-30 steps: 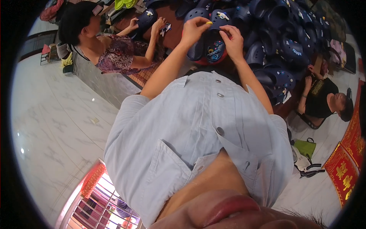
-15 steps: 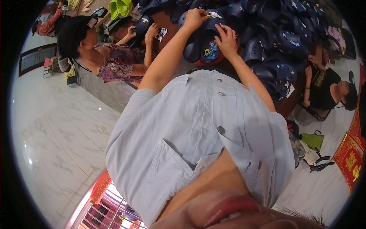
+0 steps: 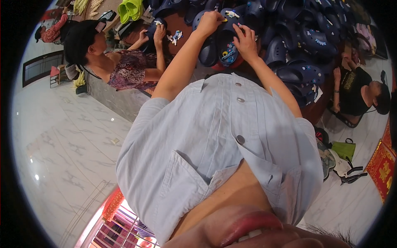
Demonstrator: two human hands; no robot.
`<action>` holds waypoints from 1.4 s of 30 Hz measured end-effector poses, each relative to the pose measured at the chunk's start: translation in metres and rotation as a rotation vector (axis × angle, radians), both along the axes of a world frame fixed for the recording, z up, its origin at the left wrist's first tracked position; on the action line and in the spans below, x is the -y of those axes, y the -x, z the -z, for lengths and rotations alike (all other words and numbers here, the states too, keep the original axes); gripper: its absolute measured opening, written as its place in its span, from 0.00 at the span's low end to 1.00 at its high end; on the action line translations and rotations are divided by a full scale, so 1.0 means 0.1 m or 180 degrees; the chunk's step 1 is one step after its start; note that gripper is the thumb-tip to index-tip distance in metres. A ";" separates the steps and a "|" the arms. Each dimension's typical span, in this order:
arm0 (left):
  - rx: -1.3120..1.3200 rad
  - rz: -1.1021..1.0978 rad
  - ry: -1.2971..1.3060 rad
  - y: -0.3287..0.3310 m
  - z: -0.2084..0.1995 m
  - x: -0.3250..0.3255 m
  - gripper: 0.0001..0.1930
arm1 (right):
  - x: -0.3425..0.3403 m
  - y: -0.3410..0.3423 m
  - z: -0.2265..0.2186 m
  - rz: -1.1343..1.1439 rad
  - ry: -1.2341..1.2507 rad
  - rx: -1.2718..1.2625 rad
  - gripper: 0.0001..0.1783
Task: Attach decorative accessories to rubber clogs.
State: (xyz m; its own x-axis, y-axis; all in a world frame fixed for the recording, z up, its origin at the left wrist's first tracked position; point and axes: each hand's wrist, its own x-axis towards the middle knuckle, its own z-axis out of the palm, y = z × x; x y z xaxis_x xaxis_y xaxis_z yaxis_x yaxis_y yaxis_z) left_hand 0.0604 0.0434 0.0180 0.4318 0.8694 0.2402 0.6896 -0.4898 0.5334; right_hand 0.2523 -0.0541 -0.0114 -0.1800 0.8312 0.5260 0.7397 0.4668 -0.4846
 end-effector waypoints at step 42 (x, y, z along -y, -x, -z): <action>-0.0896 0.0096 -0.0941 0.09 -0.35 0.77 0.16 | 0.09 -0.37 0.12 -0.0259 0.0739 -0.0865 0.20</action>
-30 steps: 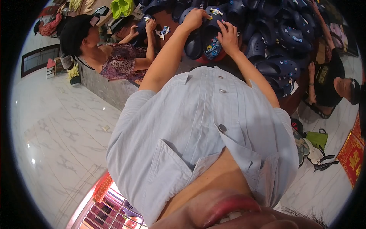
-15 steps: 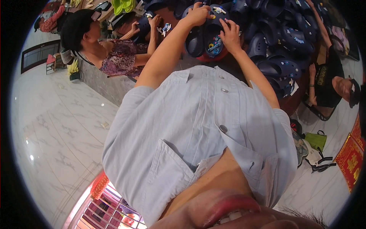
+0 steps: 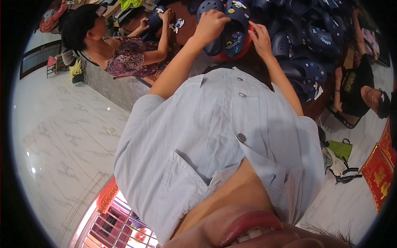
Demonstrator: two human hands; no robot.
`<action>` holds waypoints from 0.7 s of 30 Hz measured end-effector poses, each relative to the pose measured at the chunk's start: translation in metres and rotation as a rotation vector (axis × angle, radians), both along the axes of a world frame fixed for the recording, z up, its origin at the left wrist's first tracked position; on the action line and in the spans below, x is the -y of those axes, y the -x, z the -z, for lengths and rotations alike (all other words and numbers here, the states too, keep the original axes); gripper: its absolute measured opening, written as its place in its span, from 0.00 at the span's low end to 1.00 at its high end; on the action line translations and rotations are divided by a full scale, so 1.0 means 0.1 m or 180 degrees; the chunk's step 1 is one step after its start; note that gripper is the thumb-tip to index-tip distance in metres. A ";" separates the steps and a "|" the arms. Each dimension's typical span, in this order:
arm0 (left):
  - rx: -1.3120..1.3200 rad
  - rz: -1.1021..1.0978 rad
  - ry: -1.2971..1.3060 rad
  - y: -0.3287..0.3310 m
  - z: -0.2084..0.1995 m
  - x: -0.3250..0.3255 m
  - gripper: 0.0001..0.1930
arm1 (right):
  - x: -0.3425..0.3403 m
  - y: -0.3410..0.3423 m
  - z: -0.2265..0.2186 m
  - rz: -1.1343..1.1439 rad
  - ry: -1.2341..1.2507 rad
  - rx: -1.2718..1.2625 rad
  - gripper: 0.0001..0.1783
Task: Attach decorative accessories to rubber clogs.
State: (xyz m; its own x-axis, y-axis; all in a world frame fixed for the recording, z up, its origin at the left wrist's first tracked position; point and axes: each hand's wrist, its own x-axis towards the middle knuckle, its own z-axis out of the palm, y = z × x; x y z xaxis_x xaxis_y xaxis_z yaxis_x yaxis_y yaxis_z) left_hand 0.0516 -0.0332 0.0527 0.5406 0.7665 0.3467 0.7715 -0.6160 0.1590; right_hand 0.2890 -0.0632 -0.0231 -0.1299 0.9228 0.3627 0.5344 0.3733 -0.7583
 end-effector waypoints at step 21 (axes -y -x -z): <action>-0.0201 0.0239 0.0972 -0.25 0.36 0.34 0.11 | 0.48 -0.21 0.03 0.0569 0.0636 -0.0205 0.13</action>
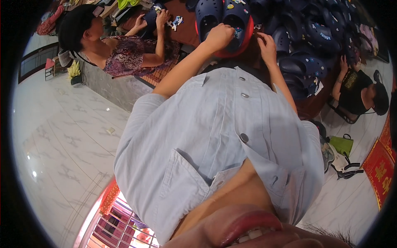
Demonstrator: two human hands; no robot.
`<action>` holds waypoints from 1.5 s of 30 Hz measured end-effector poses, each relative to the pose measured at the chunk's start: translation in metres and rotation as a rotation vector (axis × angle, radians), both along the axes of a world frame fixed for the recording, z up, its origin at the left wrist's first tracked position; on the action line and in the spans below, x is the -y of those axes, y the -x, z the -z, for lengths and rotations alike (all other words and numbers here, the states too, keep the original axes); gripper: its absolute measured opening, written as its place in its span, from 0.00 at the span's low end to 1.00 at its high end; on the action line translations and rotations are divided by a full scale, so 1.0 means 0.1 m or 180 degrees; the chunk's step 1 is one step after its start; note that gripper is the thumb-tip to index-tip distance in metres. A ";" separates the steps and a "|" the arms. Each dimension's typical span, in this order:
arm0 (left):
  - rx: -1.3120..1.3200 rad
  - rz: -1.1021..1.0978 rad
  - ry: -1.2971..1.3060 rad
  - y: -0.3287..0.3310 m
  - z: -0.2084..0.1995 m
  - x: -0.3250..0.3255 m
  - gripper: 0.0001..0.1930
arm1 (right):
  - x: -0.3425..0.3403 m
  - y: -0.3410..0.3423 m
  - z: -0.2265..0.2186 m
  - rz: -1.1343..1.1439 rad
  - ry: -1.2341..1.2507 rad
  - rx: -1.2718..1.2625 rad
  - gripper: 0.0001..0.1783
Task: Attach decorative accessories to rubber clogs.
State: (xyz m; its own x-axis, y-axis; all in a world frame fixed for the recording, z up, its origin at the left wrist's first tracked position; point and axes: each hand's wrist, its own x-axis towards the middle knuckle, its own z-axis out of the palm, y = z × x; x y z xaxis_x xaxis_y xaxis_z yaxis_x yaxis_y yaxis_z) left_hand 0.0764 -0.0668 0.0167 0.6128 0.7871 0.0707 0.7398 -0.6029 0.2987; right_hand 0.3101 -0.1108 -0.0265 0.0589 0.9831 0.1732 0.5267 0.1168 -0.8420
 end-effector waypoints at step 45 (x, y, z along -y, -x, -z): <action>0.2971 -0.1062 0.2411 -0.13 -0.11 0.06 0.11 | -0.21 0.33 -0.26 -0.0694 0.0904 -0.2274 0.09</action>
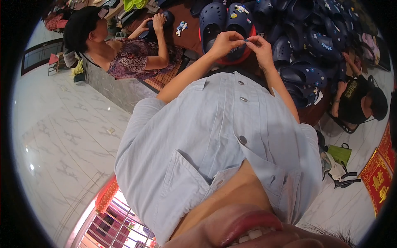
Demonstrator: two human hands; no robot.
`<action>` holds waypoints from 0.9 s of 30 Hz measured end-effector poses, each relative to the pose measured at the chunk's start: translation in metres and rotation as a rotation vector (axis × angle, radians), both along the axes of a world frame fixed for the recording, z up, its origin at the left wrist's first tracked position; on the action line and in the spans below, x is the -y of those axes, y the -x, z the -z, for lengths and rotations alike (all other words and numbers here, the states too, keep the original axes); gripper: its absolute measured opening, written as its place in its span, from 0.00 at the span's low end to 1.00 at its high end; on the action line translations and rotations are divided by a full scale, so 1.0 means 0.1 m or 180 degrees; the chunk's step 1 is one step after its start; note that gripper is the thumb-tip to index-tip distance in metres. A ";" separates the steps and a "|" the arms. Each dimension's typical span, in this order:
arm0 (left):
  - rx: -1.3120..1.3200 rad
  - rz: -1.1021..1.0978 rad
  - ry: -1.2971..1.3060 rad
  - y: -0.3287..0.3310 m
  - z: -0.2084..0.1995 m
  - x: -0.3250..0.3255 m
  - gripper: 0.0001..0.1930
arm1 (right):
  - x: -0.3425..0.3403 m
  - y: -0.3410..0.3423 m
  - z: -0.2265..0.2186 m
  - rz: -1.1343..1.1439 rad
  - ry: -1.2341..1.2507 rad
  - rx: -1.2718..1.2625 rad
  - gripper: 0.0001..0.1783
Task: Attach decorative accessories to rubber clogs.
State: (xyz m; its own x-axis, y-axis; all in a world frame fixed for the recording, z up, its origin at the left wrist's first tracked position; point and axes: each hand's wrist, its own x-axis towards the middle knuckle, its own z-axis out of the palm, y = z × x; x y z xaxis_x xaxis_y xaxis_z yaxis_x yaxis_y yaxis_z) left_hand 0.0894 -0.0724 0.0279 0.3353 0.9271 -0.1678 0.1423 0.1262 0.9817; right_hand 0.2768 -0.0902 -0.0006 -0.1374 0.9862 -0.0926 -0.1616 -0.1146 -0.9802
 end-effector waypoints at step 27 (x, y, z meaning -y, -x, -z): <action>0.0160 -0.0764 0.0499 -0.36 0.39 -0.39 0.09 | -0.61 0.12 0.15 0.0876 -0.0442 0.1262 0.03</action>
